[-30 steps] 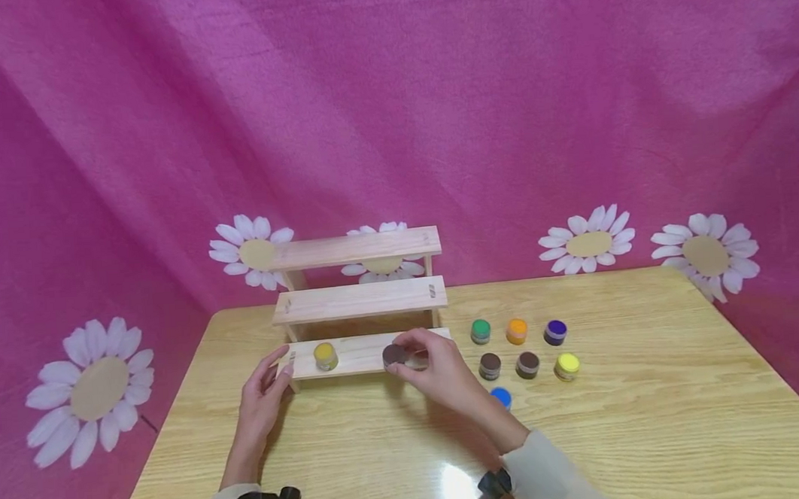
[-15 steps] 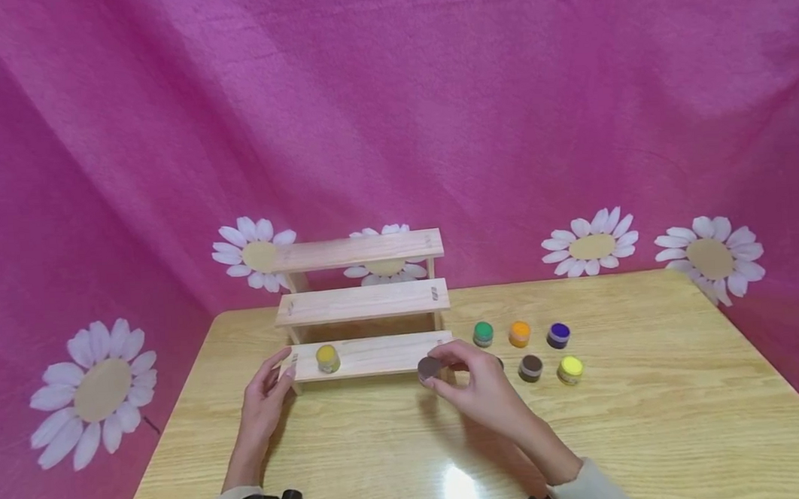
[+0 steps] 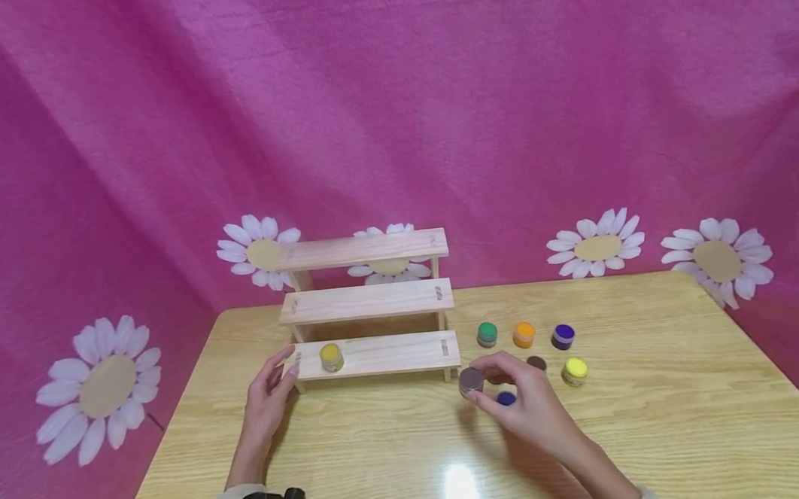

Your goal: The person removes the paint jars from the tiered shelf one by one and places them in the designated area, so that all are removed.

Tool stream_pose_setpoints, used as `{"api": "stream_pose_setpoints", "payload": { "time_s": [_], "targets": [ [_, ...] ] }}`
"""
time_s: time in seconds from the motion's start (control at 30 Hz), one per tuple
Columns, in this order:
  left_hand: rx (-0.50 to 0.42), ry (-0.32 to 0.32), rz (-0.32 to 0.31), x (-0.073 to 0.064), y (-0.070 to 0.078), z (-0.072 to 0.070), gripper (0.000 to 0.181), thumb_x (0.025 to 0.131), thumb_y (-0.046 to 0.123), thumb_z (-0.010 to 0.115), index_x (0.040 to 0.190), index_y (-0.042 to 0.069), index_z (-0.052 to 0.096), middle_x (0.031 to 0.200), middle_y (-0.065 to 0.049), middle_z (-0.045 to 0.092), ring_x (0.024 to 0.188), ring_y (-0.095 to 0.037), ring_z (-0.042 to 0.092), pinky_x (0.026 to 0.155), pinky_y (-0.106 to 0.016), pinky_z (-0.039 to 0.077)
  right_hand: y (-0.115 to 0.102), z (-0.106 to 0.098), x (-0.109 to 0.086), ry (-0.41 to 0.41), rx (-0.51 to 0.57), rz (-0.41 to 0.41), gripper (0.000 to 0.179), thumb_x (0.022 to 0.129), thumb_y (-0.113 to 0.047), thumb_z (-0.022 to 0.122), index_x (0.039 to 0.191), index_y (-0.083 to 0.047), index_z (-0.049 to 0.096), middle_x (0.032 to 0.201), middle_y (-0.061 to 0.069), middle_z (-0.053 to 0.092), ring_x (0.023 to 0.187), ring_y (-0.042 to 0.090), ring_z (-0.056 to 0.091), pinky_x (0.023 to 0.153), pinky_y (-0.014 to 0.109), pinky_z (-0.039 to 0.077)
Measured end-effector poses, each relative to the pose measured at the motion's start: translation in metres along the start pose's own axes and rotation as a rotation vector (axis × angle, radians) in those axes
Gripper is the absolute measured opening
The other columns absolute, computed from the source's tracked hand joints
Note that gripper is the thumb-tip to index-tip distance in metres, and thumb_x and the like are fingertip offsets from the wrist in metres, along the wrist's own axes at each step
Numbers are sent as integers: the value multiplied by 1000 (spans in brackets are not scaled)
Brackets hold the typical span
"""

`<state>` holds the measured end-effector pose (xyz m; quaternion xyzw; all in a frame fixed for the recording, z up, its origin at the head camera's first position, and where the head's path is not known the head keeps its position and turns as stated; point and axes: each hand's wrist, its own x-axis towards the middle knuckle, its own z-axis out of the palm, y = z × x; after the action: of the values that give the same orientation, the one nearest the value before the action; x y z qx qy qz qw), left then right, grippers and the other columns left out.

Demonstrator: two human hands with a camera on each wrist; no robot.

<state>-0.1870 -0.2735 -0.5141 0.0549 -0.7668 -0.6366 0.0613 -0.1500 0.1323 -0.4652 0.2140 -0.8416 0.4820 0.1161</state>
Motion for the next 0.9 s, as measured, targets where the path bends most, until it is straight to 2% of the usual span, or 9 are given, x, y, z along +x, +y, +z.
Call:
{"api": "stream_pose_setpoints", "payload": {
  "time_s": [0.43,0.53,0.73,0.9],
  "targets": [
    [-10,-12,-24,0,0,0,46,108,15,54,153,10,47,150,-20,51,108,5,58,92,-15,50,12,-28,-26,91,-57,-54,36,78,0,88,109,-8,71,104,-4,73,94,11,69,79,37,62],
    [-5,-9,-25,0,0,0,46,108,16,55,153,11,48,150,-20,52,107,5,59,92,-16,50,15,-33,-30,103,-74,-24,36,79,-1,88,109,-9,71,105,-2,73,94,11,69,79,36,62],
    [0,-1,-28,0,-1,-1,46,108,17,55,152,11,49,149,-20,53,107,5,59,92,-15,50,22,-42,-38,89,-130,112,33,82,-11,88,110,-17,71,111,-3,70,96,12,67,82,33,61],
    [11,5,-31,1,-1,0,44,107,16,56,151,11,50,151,-18,51,113,-1,59,92,-14,50,30,-48,-44,67,-97,174,32,83,-7,87,110,-12,71,106,0,71,96,14,68,82,34,61]
  ]
}}
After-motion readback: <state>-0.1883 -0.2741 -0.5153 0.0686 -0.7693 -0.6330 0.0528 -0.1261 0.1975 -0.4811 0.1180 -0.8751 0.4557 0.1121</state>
